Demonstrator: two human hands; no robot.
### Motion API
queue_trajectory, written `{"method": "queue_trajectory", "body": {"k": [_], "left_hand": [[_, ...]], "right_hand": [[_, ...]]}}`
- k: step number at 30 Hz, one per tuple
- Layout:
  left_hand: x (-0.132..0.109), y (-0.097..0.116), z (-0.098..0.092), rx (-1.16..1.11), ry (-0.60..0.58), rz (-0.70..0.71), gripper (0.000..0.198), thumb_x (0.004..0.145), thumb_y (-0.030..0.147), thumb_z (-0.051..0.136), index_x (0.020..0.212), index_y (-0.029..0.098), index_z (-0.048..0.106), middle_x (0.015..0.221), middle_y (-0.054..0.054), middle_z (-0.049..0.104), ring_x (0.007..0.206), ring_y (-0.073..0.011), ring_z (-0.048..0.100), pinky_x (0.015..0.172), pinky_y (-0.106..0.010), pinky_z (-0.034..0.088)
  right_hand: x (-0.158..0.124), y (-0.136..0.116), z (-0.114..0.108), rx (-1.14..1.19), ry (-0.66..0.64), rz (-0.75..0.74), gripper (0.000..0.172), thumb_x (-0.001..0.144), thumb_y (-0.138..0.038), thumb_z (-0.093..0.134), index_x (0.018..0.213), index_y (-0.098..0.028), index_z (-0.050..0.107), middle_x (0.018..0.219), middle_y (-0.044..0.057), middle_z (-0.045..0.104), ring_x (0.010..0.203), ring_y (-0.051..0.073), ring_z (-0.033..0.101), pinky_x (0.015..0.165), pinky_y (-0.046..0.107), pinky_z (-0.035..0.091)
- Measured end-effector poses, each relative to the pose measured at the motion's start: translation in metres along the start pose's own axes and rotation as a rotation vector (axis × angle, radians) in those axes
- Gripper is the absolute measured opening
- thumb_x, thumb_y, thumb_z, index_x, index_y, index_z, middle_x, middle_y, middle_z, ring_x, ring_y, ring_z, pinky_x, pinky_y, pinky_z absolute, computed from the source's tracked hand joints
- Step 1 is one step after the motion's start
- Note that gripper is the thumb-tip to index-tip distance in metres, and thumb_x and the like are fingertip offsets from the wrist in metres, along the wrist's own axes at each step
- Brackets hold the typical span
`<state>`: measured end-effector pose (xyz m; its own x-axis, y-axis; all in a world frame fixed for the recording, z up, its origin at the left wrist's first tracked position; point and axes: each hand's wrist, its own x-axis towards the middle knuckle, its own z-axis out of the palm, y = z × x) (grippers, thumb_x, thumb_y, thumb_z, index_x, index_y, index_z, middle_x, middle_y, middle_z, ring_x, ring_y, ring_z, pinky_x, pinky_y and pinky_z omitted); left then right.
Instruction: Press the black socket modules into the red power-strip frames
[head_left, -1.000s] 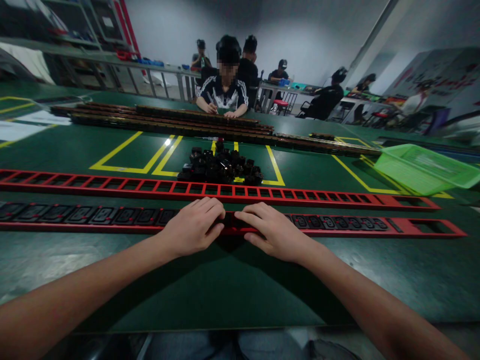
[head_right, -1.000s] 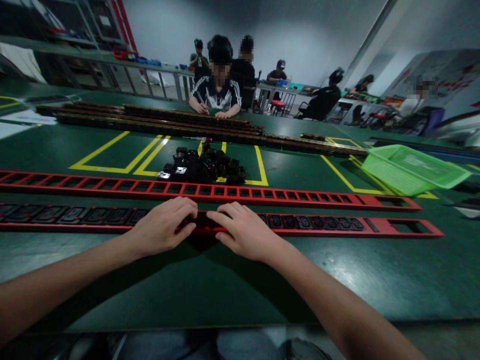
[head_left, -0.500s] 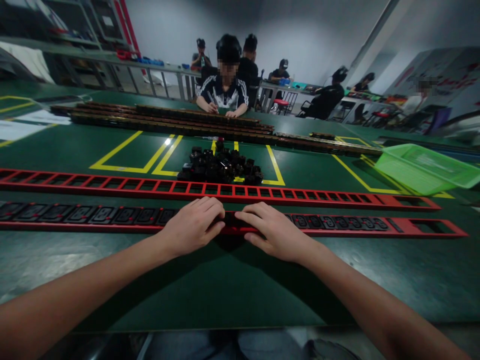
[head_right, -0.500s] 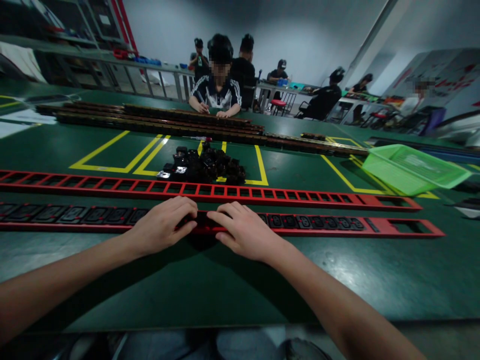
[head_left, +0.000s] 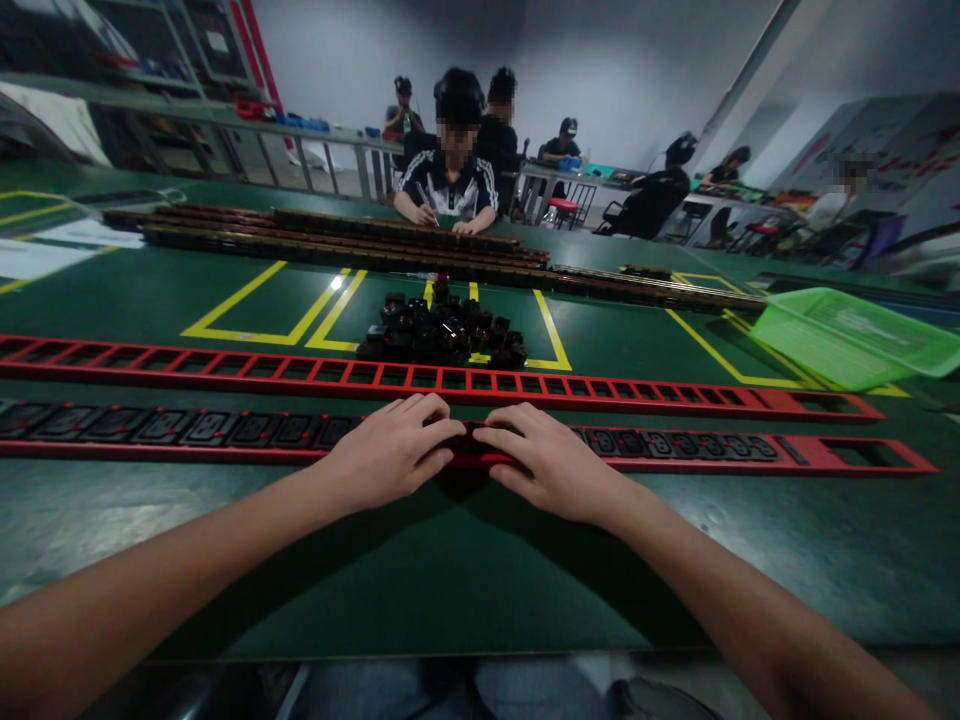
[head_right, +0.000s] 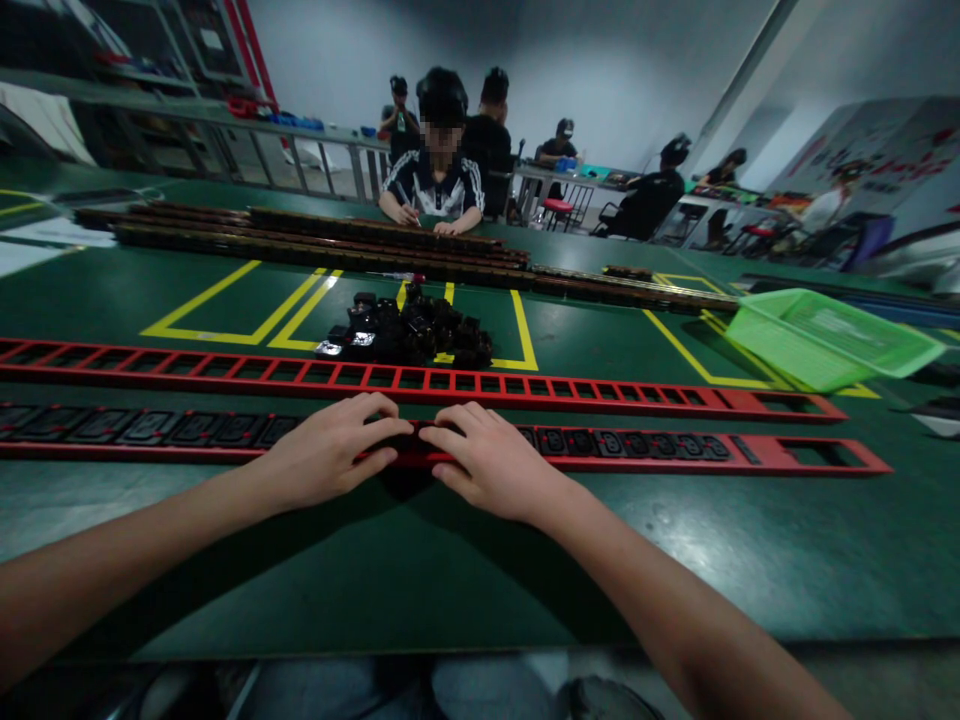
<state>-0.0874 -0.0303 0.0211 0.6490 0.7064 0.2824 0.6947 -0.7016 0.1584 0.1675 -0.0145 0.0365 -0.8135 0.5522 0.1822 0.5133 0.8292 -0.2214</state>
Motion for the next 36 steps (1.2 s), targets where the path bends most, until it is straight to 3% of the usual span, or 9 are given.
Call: {"method": "queue_trajectory", "body": {"k": [21,24,36], "left_hand": [[0.001,0.0002,-0.0008,0.017,-0.012,-0.003,0.031,0.101,0.025,0.043,0.126,0.021,0.06,0.117,-0.009,0.058,0.106,-0.0243,0.058,0.089,-0.042,0.052],[0.0011,0.0008,0.0006,-0.001,0.005,-0.026,0.03,0.098,0.023,0.047,0.126,0.02,0.058,0.116,-0.009,0.06,0.107,-0.0246,0.058,0.09,-0.042,0.051],[0.0008,0.003,0.0008,-0.002,0.034,-0.086,0.03,0.094,0.029,0.052,0.122,0.017,0.056,0.117,-0.01,0.063,0.108,-0.0262,0.059,0.092,-0.044,0.049]], "right_hand": [[-0.0002,-0.0003,0.0009,0.014,0.027,-0.017,0.043,0.096,-0.025,0.058,0.139,-0.021,0.055,0.125,0.014,0.058,0.113,0.028,0.053,0.096,0.05,0.051],[-0.0001,-0.0008,0.0004,0.022,0.019,-0.007,0.047,0.095,-0.023,0.058,0.142,-0.021,0.051,0.125,0.014,0.059,0.113,0.028,0.053,0.095,0.049,0.051],[-0.0006,-0.0009,0.0002,-0.009,0.009,-0.024,0.041,0.097,-0.024,0.057,0.137,-0.017,0.057,0.127,0.015,0.058,0.114,0.028,0.053,0.097,0.049,0.05]]}}
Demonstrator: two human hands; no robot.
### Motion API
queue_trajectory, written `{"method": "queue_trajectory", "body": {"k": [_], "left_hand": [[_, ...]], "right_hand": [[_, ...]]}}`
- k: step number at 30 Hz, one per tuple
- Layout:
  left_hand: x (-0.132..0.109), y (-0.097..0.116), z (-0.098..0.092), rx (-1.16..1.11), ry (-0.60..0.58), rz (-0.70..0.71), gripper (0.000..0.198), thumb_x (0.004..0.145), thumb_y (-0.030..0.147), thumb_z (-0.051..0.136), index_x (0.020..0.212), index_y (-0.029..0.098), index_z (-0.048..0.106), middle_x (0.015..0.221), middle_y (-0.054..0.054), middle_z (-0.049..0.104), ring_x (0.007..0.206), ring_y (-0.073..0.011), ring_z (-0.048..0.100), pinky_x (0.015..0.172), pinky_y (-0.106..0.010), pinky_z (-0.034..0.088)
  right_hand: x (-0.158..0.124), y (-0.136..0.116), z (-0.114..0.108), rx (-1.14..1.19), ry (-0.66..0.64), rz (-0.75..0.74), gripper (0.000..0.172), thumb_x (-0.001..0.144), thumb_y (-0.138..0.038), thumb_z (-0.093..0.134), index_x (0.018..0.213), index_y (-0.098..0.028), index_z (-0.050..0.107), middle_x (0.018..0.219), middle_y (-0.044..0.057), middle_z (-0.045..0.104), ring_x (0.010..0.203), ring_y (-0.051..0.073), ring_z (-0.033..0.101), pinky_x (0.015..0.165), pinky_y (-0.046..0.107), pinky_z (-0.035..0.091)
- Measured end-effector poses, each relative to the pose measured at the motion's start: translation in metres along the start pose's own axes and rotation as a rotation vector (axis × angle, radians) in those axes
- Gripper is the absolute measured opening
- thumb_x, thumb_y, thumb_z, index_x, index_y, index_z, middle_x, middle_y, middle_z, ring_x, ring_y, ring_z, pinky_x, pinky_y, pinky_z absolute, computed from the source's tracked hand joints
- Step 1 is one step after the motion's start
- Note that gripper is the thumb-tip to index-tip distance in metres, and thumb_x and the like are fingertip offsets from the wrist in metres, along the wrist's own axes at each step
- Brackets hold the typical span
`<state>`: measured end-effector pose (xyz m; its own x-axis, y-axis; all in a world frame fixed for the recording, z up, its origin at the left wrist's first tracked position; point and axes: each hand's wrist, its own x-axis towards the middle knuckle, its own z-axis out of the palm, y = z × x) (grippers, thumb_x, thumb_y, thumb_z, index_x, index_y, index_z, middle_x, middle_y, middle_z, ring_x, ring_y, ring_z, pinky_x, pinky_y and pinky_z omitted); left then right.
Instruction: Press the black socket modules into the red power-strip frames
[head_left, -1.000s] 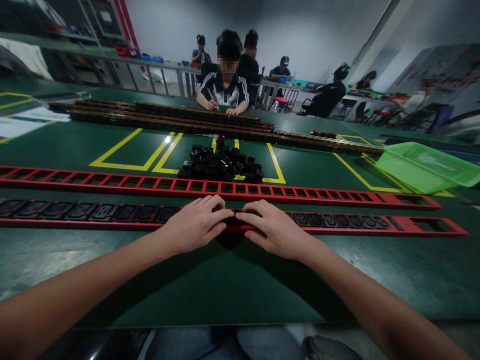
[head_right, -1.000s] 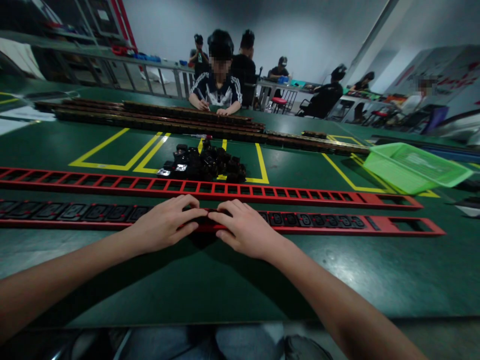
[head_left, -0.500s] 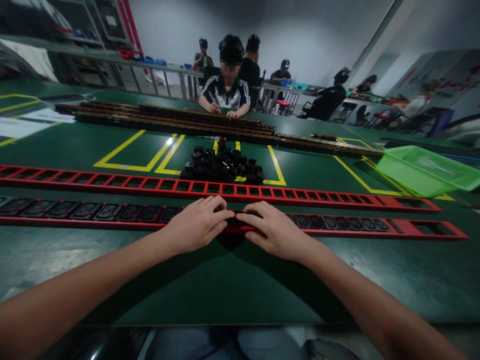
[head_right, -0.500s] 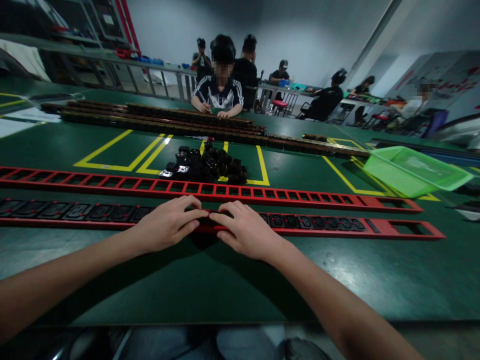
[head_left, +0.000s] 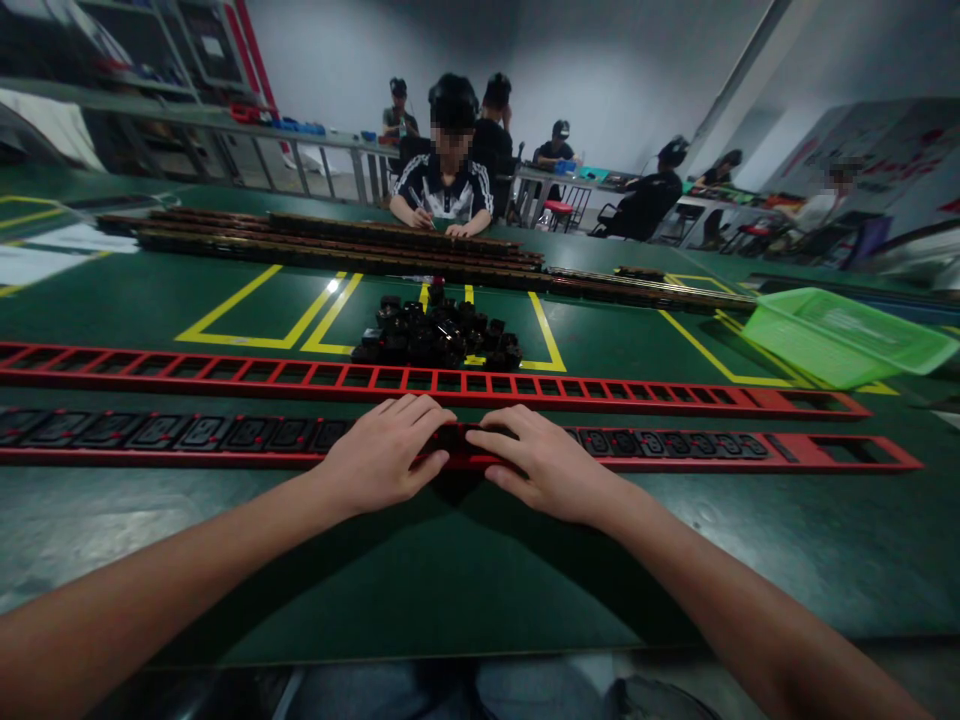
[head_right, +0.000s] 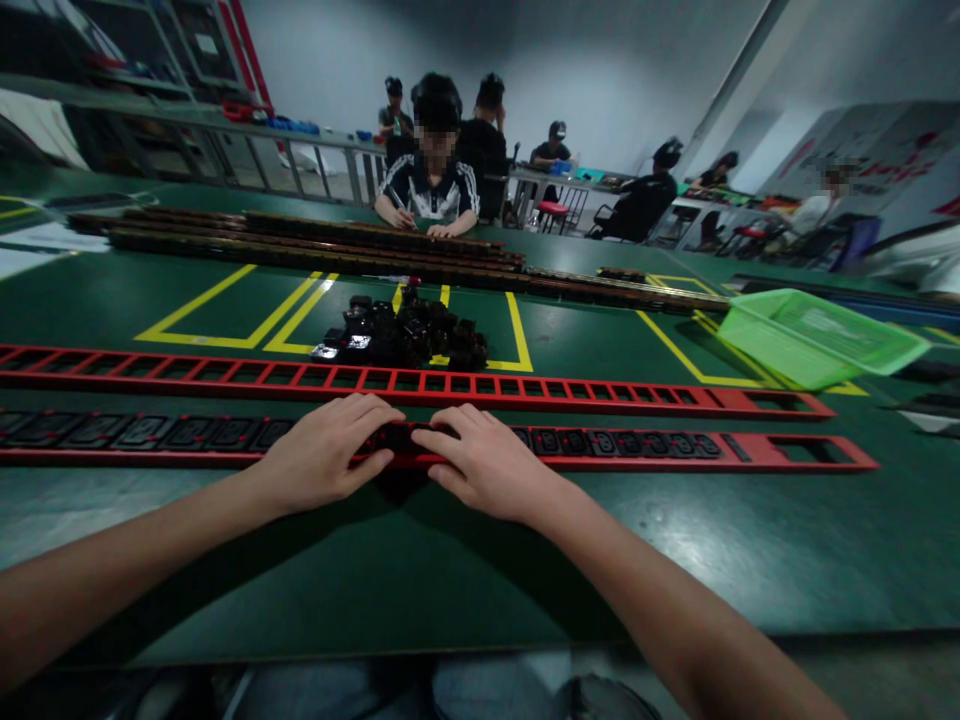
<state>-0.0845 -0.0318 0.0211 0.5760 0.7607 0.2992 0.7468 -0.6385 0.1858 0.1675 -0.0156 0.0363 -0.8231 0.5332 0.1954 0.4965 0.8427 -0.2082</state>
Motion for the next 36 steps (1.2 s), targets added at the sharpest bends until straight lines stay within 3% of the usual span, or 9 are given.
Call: {"method": "queue_trajectory", "body": {"k": [11,19,24,36], "left_hand": [[0.0004,0.0001,-0.0011,0.028,0.033,-0.034,0.008,0.09,0.027,0.054,0.09,0.019,0.052,0.094,-0.006,0.06,0.086,-0.0218,0.055,0.076,-0.037,0.046],[0.0007,0.0003,-0.0017,0.021,0.02,-0.028,0.008,0.091,0.027,0.054,0.091,0.02,0.051,0.094,-0.004,0.059,0.086,-0.0217,0.054,0.076,-0.036,0.043],[0.0005,0.0002,-0.001,0.037,0.031,-0.02,0.009,0.09,0.025,0.053,0.085,0.021,0.046,0.093,-0.005,0.057,0.085,-0.0212,0.052,0.075,-0.036,0.043],[0.0,0.0003,-0.0004,0.067,0.05,-0.01,0.014,0.09,0.025,0.053,0.08,0.021,0.044,0.098,-0.007,0.06,0.089,-0.0227,0.053,0.076,-0.038,0.045]], "right_hand": [[-0.0003,-0.0004,-0.0007,0.038,-0.004,0.03,0.051,0.095,-0.025,0.059,0.146,-0.022,0.048,0.128,0.013,0.059,0.115,0.027,0.052,0.097,0.049,0.05],[-0.0003,-0.0008,-0.0008,0.011,-0.015,0.024,0.046,0.096,-0.026,0.059,0.14,-0.018,0.054,0.129,0.014,0.058,0.115,0.028,0.052,0.098,0.049,0.049],[-0.0002,-0.0011,-0.0009,0.03,-0.004,0.035,0.054,0.095,-0.025,0.06,0.147,-0.019,0.046,0.129,0.014,0.058,0.116,0.027,0.052,0.098,0.047,0.05],[-0.0006,-0.0014,-0.0012,0.059,0.003,0.04,0.055,0.095,-0.024,0.06,0.148,-0.022,0.046,0.129,0.014,0.058,0.117,0.028,0.053,0.098,0.049,0.05]]}}
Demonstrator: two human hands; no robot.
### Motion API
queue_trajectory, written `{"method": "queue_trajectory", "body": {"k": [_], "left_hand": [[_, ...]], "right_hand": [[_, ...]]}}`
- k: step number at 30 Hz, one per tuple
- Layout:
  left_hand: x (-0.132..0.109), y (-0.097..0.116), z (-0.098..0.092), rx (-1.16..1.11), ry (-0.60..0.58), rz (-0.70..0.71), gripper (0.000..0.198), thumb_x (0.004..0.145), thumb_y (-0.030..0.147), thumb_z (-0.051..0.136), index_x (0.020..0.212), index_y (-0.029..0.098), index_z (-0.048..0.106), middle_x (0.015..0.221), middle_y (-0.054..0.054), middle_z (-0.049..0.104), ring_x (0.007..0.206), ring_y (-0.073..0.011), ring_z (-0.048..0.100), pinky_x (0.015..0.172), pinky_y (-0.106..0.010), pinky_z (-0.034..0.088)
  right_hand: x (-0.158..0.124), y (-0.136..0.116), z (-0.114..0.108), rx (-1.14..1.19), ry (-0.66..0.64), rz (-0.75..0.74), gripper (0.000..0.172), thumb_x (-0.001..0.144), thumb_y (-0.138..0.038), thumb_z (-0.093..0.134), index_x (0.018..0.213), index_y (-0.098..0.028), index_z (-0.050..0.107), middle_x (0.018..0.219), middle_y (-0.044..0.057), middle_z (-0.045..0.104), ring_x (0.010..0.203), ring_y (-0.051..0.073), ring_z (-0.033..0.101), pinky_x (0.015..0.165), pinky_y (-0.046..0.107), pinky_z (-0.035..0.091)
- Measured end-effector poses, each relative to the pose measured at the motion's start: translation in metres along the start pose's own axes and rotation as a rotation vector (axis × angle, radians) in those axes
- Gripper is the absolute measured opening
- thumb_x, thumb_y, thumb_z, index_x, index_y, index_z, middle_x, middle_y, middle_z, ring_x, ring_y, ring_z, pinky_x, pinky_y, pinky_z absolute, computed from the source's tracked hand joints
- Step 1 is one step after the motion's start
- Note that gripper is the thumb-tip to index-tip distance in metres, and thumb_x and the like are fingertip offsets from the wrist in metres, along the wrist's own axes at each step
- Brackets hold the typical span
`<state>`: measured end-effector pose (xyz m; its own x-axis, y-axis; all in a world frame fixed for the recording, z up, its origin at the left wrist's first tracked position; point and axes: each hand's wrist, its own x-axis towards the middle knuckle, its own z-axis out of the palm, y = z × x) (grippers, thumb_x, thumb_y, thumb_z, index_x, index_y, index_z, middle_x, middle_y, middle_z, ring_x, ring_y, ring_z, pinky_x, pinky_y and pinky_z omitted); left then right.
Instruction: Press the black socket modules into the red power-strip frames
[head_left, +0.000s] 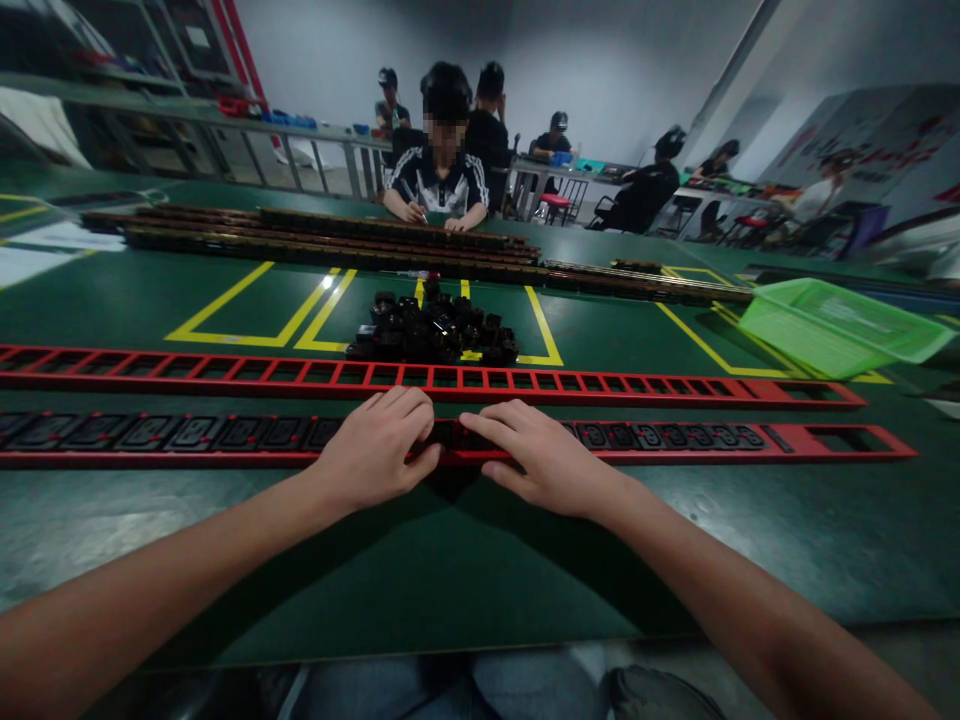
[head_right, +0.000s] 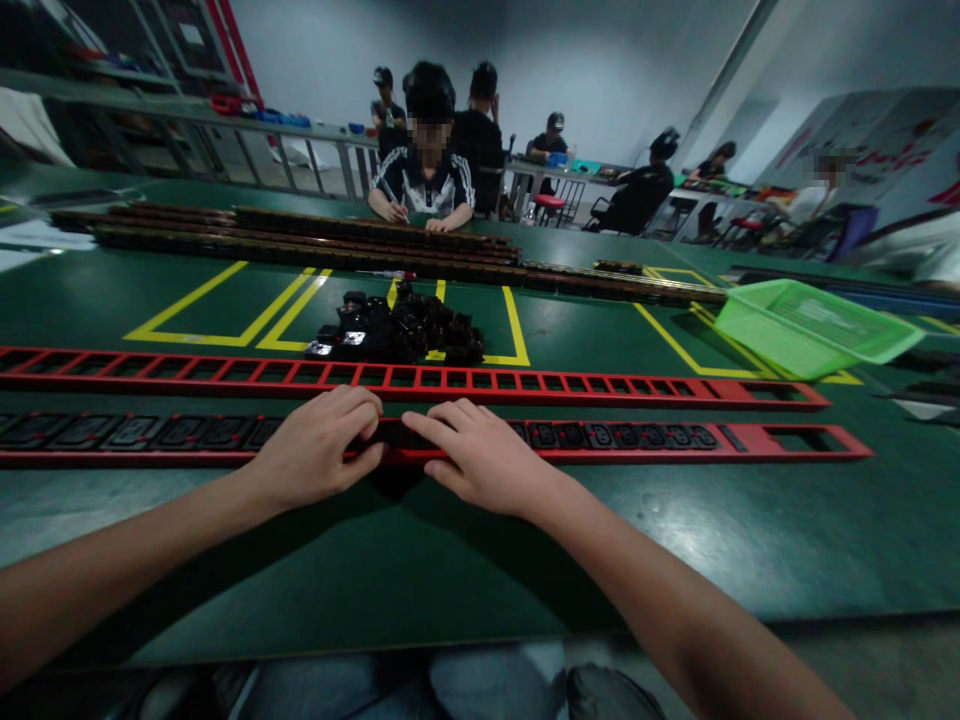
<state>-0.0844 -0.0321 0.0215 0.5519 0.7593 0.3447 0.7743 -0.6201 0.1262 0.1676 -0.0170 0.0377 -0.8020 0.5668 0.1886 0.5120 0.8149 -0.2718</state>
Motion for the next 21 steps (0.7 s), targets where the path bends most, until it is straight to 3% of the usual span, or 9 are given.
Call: {"method": "queue_trajectory", "body": {"k": [4,21], "left_hand": [[-0.0003,-0.0003,0.0008,-0.013,0.006,0.0,0.013,0.091,0.027,0.054,0.082,0.021,0.046,0.1,-0.007,0.06,0.091,-0.0231,0.055,0.078,-0.038,0.046],[0.0006,-0.0009,0.0011,-0.025,-0.029,-0.005,0.007,0.091,0.027,0.054,0.09,0.02,0.052,0.102,-0.007,0.061,0.094,-0.0237,0.057,0.082,-0.039,0.048]], "right_hand": [[-0.0003,-0.0001,0.0003,-0.024,-0.003,-0.006,0.047,0.094,-0.025,0.061,0.141,-0.023,0.053,0.128,0.013,0.058,0.115,0.027,0.053,0.098,0.049,0.05],[0.0,0.0,0.0008,-0.031,0.002,-0.016,0.045,0.095,-0.025,0.059,0.14,-0.022,0.054,0.128,0.013,0.058,0.115,0.027,0.053,0.098,0.049,0.05]]}}
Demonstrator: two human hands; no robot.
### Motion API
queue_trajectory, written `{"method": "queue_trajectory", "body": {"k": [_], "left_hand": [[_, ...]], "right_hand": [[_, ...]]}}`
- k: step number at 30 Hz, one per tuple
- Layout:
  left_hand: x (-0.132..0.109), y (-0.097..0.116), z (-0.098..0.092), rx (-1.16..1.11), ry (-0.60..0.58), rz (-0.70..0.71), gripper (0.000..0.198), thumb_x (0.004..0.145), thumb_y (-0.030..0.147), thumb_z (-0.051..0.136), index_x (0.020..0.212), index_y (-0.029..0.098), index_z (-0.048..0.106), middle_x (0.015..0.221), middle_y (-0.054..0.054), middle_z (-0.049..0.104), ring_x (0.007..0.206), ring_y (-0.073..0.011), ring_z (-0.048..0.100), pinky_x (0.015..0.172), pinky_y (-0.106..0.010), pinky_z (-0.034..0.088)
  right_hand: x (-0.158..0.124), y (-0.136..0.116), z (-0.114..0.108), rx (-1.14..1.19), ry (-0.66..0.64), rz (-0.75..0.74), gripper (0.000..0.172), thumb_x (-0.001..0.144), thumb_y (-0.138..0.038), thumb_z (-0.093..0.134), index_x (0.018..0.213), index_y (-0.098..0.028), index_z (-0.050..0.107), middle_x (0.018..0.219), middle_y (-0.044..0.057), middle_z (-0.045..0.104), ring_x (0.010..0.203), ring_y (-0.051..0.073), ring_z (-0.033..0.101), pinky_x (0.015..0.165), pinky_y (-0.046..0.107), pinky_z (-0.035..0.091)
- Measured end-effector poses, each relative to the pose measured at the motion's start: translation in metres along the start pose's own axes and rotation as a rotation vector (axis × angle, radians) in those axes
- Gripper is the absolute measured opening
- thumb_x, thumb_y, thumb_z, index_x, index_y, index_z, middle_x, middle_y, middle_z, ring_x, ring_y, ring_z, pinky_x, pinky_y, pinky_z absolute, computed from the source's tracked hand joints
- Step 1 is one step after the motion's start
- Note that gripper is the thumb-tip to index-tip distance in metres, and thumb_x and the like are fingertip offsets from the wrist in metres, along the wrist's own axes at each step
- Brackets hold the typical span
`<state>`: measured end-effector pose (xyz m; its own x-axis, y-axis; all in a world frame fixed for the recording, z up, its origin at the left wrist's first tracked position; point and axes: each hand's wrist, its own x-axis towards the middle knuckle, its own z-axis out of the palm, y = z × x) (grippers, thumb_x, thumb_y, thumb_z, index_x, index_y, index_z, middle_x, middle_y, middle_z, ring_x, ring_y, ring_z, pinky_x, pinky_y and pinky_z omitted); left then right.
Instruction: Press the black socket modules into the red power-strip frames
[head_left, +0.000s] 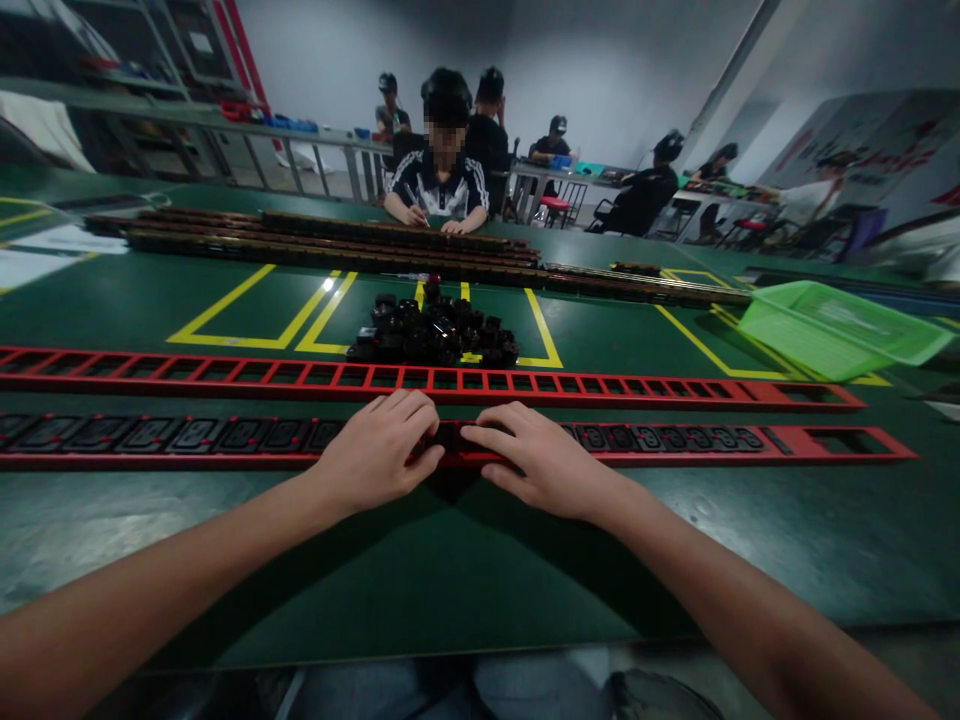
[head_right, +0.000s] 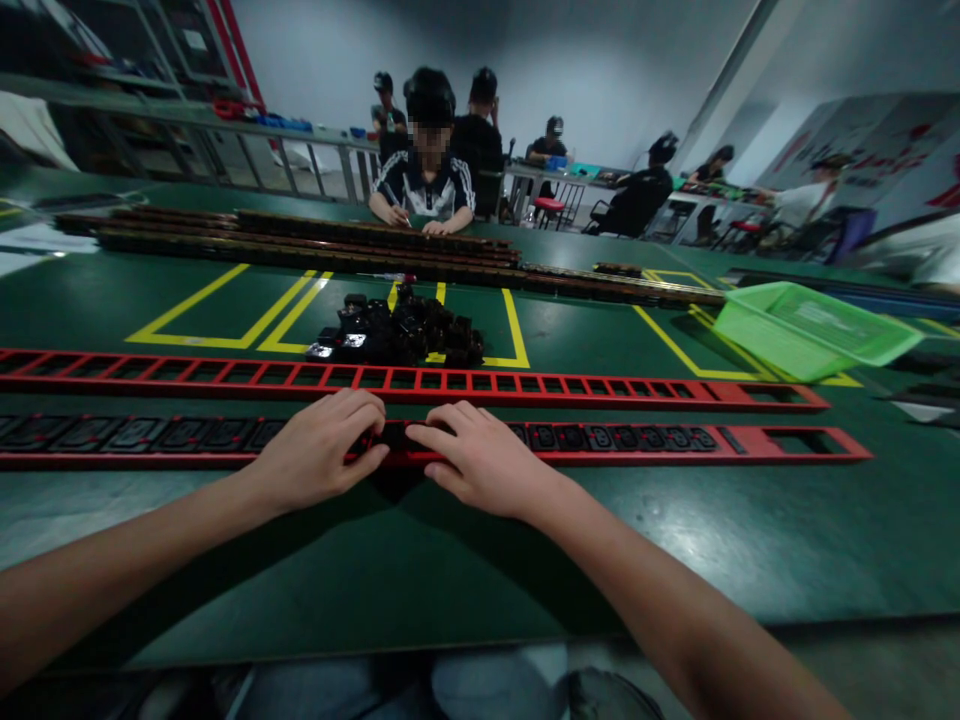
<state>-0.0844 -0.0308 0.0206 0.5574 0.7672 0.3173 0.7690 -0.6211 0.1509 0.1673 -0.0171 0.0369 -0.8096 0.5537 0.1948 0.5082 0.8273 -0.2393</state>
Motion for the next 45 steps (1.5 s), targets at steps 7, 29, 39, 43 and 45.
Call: {"method": "queue_trajectory", "body": {"k": [7,29,39,43,45], "left_hand": [[-0.001,0.0,-0.002,-0.041,-0.03,0.102,0.031,0.097,0.023,0.049,0.127,0.019,0.054,0.119,-0.009,0.063,0.107,-0.0239,0.059,0.093,-0.041,0.05],[-0.003,-0.004,0.003,0.083,-0.102,0.256,0.04,0.099,0.025,0.049,0.139,0.021,0.052,0.139,-0.011,0.057,0.121,-0.0272,0.056,0.099,-0.045,0.051],[-0.001,-0.001,0.002,0.082,-0.108,0.237,0.039,0.099,0.026,0.049,0.137,0.02,0.053,0.135,-0.011,0.059,0.119,-0.0253,0.056,0.099,-0.041,0.05],[0.005,0.01,0.002,0.141,-0.127,0.202,0.043,0.099,0.028,0.049,0.14,0.015,0.048,0.135,-0.013,0.059,0.117,-0.0263,0.057,0.098,-0.042,0.05],[0.013,0.018,0.004,0.178,-0.141,0.202,0.047,0.099,0.03,0.049,0.143,0.014,0.045,0.135,-0.013,0.059,0.115,-0.0271,0.058,0.096,-0.043,0.05]], "right_hand": [[0.0,0.0,-0.003,0.023,-0.013,0.019,0.05,0.094,-0.024,0.061,0.143,-0.022,0.051,0.13,0.014,0.058,0.117,0.027,0.054,0.099,0.048,0.05],[-0.002,0.012,-0.009,0.028,-0.089,0.105,0.037,0.09,-0.027,0.068,0.124,-0.015,0.058,0.12,0.014,0.064,0.109,0.027,0.061,0.091,0.041,0.051],[-0.001,0.012,-0.009,0.03,-0.086,0.107,0.036,0.089,-0.027,0.07,0.122,-0.016,0.059,0.12,0.013,0.065,0.107,0.026,0.062,0.091,0.039,0.05],[-0.004,0.014,-0.014,0.012,-0.106,0.11,0.054,0.089,-0.03,0.07,0.138,-0.015,0.051,0.128,0.015,0.064,0.116,0.029,0.061,0.097,0.042,0.049],[-0.009,0.019,-0.018,-0.025,-0.128,0.105,0.061,0.088,-0.03,0.071,0.143,-0.015,0.048,0.13,0.016,0.064,0.117,0.031,0.062,0.099,0.044,0.049]]}}
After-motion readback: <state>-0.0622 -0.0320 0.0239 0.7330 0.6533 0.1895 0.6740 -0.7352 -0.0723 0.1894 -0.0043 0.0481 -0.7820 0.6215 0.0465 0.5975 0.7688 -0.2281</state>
